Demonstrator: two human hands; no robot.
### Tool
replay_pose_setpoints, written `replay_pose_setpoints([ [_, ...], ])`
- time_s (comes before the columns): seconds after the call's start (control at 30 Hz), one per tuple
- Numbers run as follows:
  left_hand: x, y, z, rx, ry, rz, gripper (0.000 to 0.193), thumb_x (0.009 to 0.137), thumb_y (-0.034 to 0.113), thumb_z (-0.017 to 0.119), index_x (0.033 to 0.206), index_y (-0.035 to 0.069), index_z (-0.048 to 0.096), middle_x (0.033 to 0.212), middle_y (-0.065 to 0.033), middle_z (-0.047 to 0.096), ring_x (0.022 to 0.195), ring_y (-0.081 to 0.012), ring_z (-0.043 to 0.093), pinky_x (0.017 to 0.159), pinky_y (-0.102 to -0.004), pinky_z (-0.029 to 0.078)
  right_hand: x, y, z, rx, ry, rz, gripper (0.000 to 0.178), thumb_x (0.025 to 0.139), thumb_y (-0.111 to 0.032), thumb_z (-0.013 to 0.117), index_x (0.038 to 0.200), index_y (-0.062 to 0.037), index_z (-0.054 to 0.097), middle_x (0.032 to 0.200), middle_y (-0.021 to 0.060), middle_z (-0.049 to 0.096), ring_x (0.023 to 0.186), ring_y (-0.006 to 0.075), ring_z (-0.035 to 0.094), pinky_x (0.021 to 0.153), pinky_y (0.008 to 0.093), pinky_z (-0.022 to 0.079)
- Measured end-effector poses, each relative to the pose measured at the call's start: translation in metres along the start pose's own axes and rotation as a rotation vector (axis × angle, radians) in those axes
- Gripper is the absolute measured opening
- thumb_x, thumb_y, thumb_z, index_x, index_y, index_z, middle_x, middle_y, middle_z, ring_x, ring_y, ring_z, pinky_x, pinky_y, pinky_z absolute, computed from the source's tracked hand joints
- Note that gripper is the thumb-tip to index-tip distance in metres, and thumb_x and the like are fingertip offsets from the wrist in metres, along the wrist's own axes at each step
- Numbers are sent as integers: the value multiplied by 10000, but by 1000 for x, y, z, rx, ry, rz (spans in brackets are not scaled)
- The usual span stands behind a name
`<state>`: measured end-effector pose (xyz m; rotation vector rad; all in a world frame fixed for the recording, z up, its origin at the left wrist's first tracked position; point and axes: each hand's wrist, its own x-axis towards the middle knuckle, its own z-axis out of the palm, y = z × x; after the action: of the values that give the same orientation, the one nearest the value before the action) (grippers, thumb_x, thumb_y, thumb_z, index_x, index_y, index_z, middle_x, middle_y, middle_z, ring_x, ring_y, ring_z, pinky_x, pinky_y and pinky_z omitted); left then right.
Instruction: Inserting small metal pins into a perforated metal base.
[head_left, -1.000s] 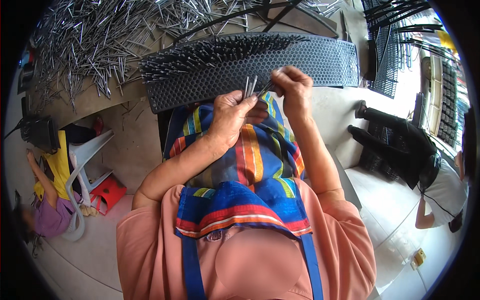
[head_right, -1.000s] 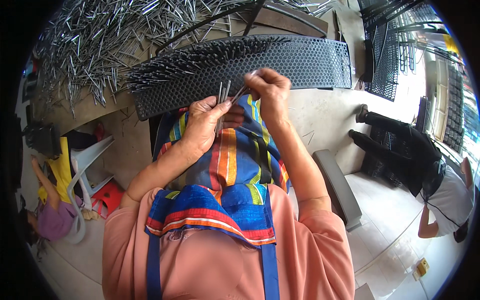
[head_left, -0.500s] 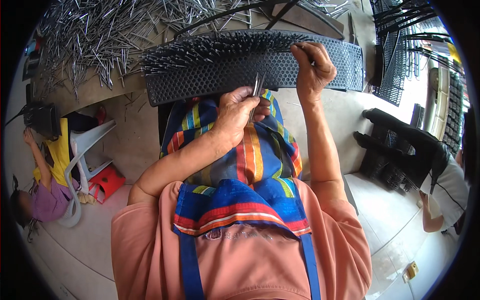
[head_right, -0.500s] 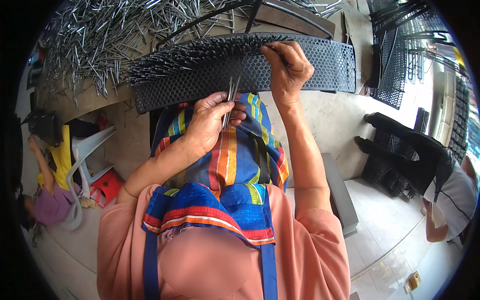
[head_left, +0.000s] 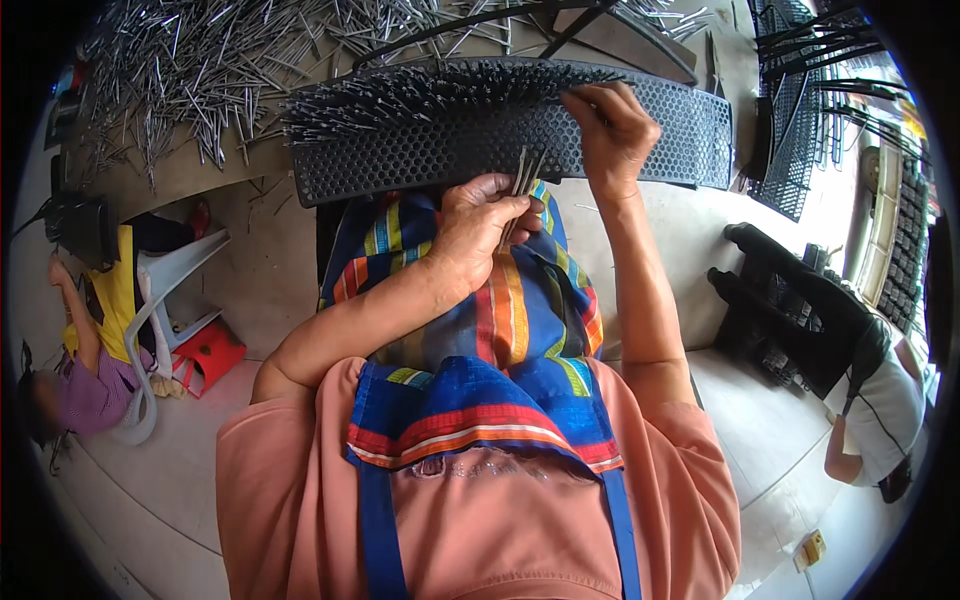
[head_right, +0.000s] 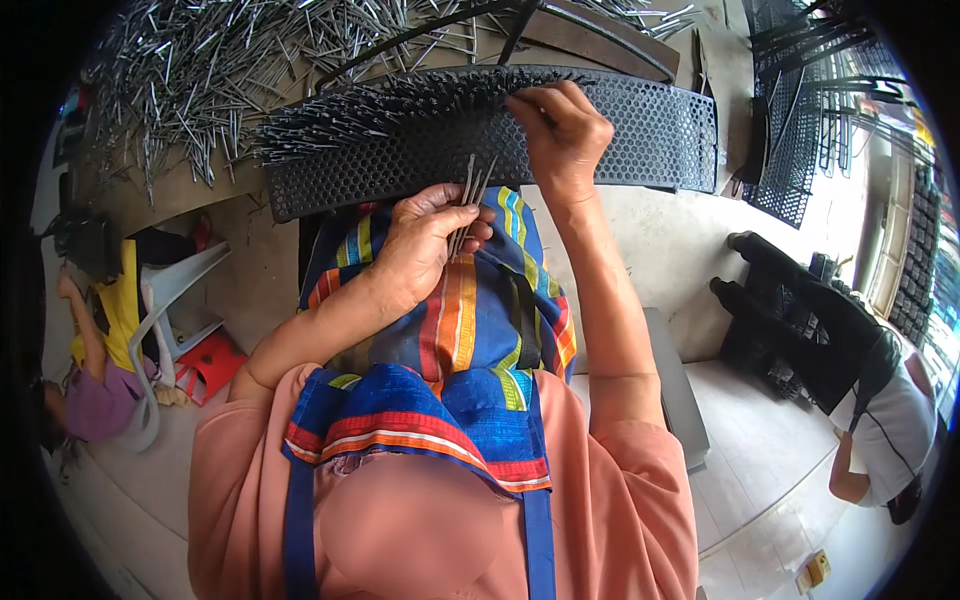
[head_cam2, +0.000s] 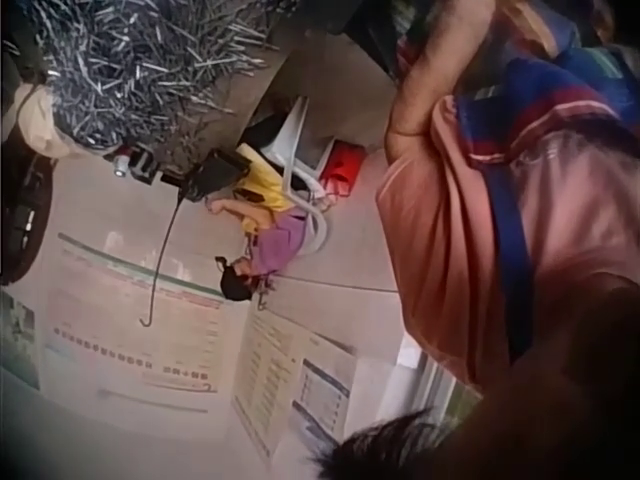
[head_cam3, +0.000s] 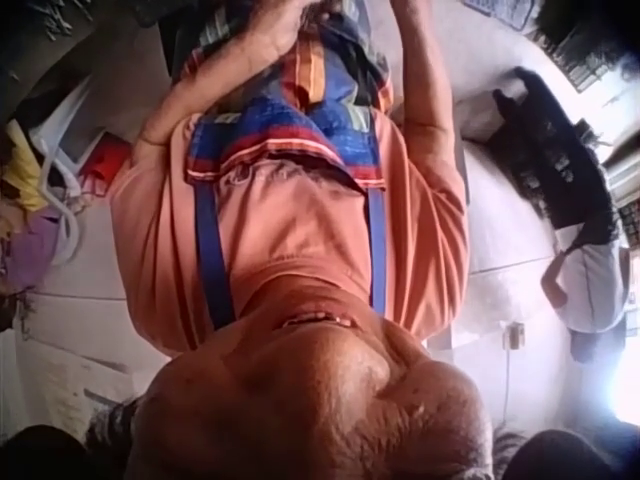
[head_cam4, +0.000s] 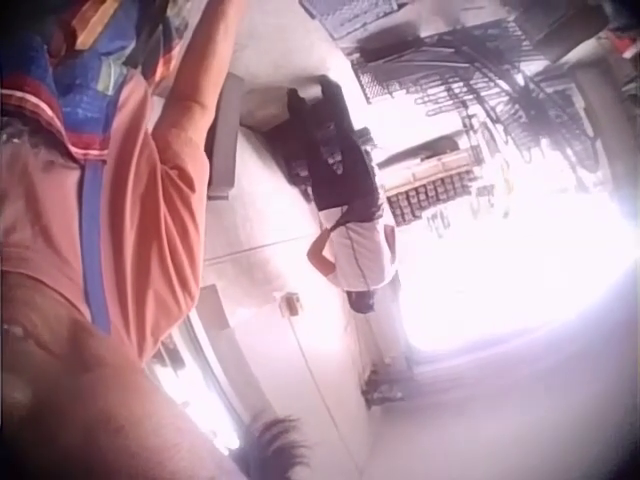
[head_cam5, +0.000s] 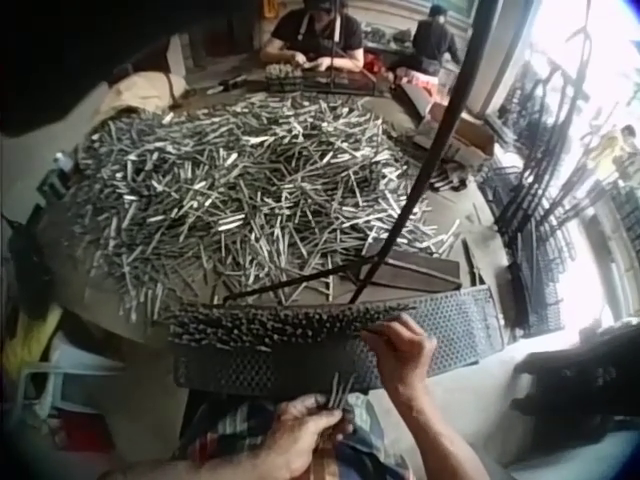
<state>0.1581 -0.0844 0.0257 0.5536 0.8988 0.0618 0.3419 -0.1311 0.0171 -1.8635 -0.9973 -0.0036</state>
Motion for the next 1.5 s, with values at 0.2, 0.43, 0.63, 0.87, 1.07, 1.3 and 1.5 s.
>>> replay_pose_setpoints([
  [0.2,3,1,0,-38,6,11,85,905,46,587,958,25,651,868,-79,706,713,-130,672,608,-236,527,4,5,5,-180,-9,-95,119,756,-33,759,871,-56,739,723,50,637,600,145,606,564,261,463],
  [0.43,14,2,-1,-85,-33,51,107,909,19,578,1001,5,631,916,-109,698,784,-175,677,680,-282,548,14,-6,0,-418,-168,-221,123,816,-80,717,934,-100,743,704,74,583,607,201,624,550,305,460],
  [0.63,13,8,4,-111,-113,55,139,907,20,583,1022,-12,654,929,-112,710,775,-183,693,670,-273,558,-13,-13,-21,-81,-245,238,106,814,-107,722,898,-41,726,742,49,666,649,146,639,590,258,489],
  [0.87,12,11,13,-99,-106,71,141,933,88,585,1007,-3,662,913,-113,717,770,-192,714,673,-276,574,-16,-19,-28,591,-204,832,57,832,-53,684,794,-13,676,629,-10,573,492,51,442,450,197,309],
  [1.07,14,1,5,-74,-40,-28,130,949,124,567,991,24,637,901,-118,710,764,-197,710,671,-303,576,1,3,-29,313,285,266,39,815,-1,733,834,-25,708,706,9,656,565,40,527,483,187,375],
  [1.3,17,4,2,-84,-59,-6,133,949,91,540,1010,13,628,900,-116,708,743,-178,698,648,-291,572,1,23,-15,168,188,117,70,808,17,734,862,-24,721,736,-5,681,626,29,554,549,179,425],
  [1.5,16,3,2,-88,-53,-5,138,942,78,535,1021,6,621,888,-118,705,735,-173,695,644,-285,575,-1,16,-18,261,152,142,82,798,38,719,862,-14,725,764,-10,666,674,39,561,594,190,447],
])
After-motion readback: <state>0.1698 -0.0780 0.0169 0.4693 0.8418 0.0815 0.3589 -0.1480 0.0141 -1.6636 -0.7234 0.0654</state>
